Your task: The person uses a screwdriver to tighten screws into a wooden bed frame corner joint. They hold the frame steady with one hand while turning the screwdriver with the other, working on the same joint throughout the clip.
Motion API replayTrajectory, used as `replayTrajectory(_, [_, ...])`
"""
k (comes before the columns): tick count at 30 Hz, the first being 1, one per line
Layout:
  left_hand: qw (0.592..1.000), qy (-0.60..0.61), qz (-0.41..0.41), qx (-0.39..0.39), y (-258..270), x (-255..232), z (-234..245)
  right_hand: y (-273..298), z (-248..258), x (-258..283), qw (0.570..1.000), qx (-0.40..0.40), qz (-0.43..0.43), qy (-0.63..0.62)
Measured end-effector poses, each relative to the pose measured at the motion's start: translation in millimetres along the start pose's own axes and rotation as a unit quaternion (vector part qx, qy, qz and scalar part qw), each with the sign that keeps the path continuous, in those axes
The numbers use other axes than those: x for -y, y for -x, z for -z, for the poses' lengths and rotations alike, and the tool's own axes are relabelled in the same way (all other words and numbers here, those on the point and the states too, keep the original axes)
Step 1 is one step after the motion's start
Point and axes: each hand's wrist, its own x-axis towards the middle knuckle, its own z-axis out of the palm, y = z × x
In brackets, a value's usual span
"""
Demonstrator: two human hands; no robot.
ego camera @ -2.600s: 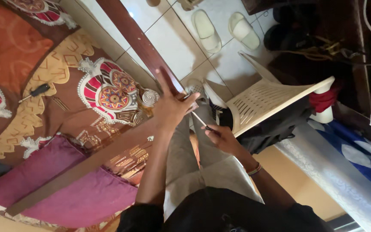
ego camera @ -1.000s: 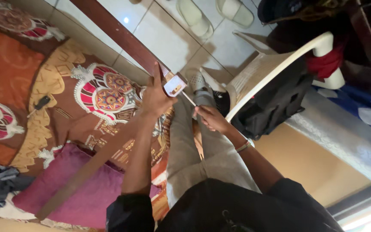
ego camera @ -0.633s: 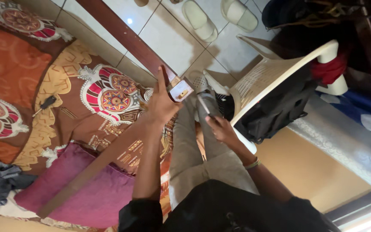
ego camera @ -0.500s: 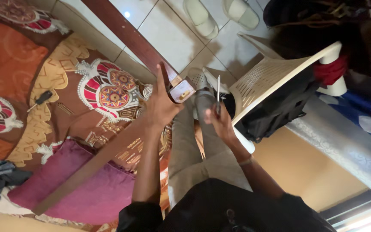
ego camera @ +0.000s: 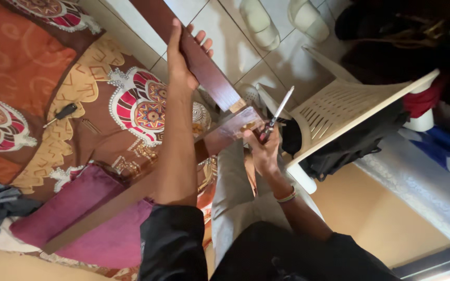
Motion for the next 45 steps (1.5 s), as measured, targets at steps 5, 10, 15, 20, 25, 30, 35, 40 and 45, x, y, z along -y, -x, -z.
replayTrajectory(5, [0.999,0.017,-0.043,-0.024,4,8,4,-4,4,-4,0.999,0.023,-0.004,0.030])
replayTrajectory(10, [0.997,0.004,-0.045,-0.057,23,7,2,9,8,-22,0.989,-0.004,-0.008,0.147])
replayTrajectory(15, [0.999,0.005,-0.011,-0.053,20,10,13,13,19,-43,0.996,0.020,-0.066,0.061])
replayTrajectory(20, [0.997,-0.035,0.001,-0.071,35,28,42,26,36,-43,0.981,0.063,-0.087,0.164])
replayTrajectory(25, [0.995,-0.048,-0.060,-0.061,49,31,79,52,13,-70,0.983,0.104,-0.133,-0.077])
replayTrajectory(30, [0.994,-0.067,-0.063,-0.059,53,35,89,67,25,-100,0.985,0.072,-0.155,0.008])
replayTrajectory(35, [0.993,-0.043,-0.070,-0.082,60,28,79,65,10,-102,0.988,-0.067,-0.050,-0.128])
replayTrajectory(40, [0.995,-0.049,-0.058,-0.071,73,18,74,37,-5,-58,0.978,0.022,0.182,0.102])
replayTrajectory(45, [0.994,-0.059,-0.047,-0.080,87,10,74,39,-36,-40,0.981,0.031,0.173,-0.080])
